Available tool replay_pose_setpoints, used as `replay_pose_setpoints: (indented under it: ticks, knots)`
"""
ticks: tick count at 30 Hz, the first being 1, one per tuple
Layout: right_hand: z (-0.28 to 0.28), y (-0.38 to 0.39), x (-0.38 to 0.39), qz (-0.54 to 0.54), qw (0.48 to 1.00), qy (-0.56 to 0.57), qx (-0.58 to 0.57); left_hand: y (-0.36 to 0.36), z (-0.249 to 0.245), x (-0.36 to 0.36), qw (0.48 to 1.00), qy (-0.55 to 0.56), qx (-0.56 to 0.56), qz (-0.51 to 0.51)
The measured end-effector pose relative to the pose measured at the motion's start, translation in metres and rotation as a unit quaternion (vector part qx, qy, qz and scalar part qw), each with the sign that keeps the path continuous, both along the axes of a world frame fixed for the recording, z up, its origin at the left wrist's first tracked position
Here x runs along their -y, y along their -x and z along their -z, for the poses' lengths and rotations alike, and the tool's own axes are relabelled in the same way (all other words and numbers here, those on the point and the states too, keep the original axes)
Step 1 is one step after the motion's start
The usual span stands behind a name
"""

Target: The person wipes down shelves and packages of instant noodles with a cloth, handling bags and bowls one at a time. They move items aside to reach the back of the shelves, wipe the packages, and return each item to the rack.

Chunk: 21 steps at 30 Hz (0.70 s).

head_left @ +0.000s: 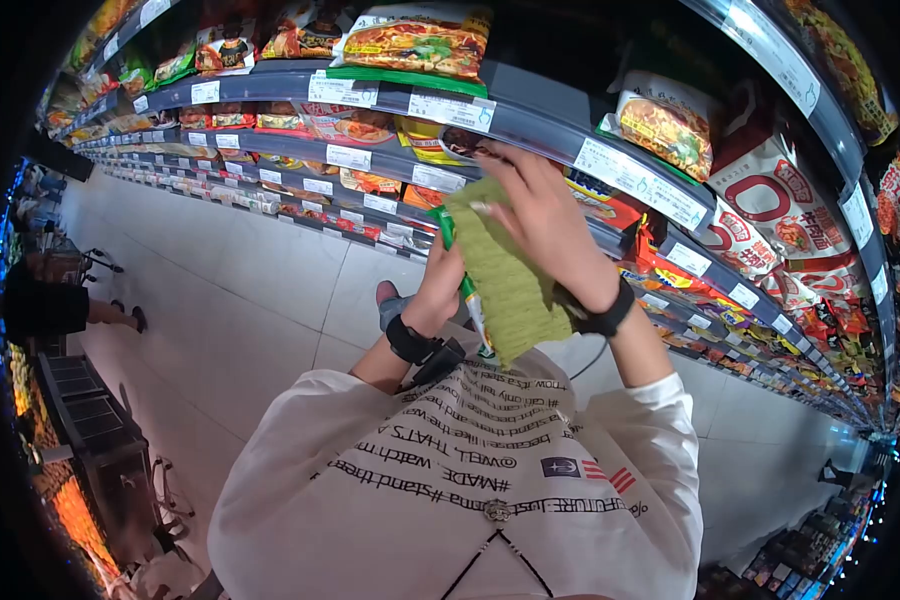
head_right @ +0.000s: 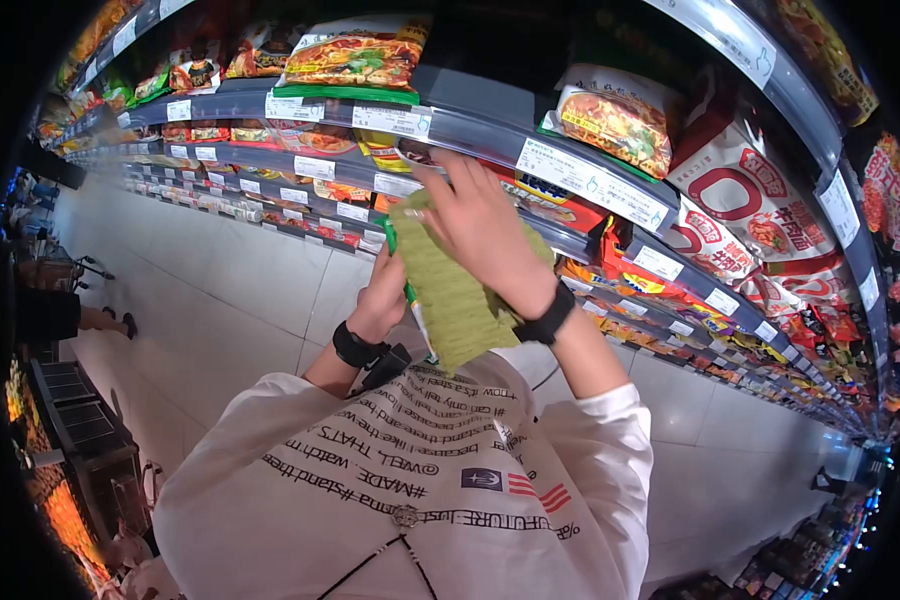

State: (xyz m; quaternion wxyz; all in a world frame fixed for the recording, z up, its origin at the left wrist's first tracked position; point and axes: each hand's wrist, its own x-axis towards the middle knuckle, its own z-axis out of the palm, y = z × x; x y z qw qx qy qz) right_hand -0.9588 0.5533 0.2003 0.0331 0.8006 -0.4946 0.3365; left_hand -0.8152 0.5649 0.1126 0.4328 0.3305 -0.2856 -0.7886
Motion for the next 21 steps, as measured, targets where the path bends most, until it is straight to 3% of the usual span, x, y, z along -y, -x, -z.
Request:
replay_pose_setpoints:
  ticks: [3,6,10,12,13,15,17,19,20,21]
  knots:
    - [0.014,0.004,-0.047,-0.074,0.989,-0.091,-0.096,-0.015,0.011,0.006,0.999,-0.016,-0.014,-0.031]
    - [0.027,-0.004,-0.071,-0.015,0.973,-0.177,-0.149,-0.018,0.002,0.005,1.000,0.001,-0.004,-0.016]
    - [0.022,-0.006,-0.059,0.061,0.977,-0.139,-0.152,-0.012,0.009,-0.006,0.999,0.038,0.031,0.005]
    - [0.021,0.004,-0.054,0.074,0.991,-0.108,-0.037,-0.019,-0.007,-0.005,0.996,0.086,0.027,0.007]
    - [0.019,0.008,-0.057,0.076,0.991,-0.107,-0.036,-0.024,-0.012,-0.003,0.991,0.131,0.020,0.006]
    - [0.018,0.010,-0.071,0.016,0.992,-0.086,0.094,-0.045,-0.010,0.005,0.984,0.158,0.087,0.013]
    - [0.025,0.001,-0.086,0.008,0.989,-0.081,0.124,-0.054,-0.018,0.006,0.994,0.104,-0.019,0.037]
    - [0.026,-0.020,-0.096,-0.032,0.882,-0.095,0.460,-0.054,-0.013,0.004,0.994,0.103,-0.030,0.021]
    - [0.031,-0.014,-0.105,-0.035,0.882,-0.096,0.461,-0.054,-0.005,0.003,0.994,0.107,-0.025,0.002]
    - [0.038,-0.001,-0.113,-0.082,0.776,-0.271,0.563,-0.051,-0.009,0.003,0.993,0.113,-0.019,-0.016]
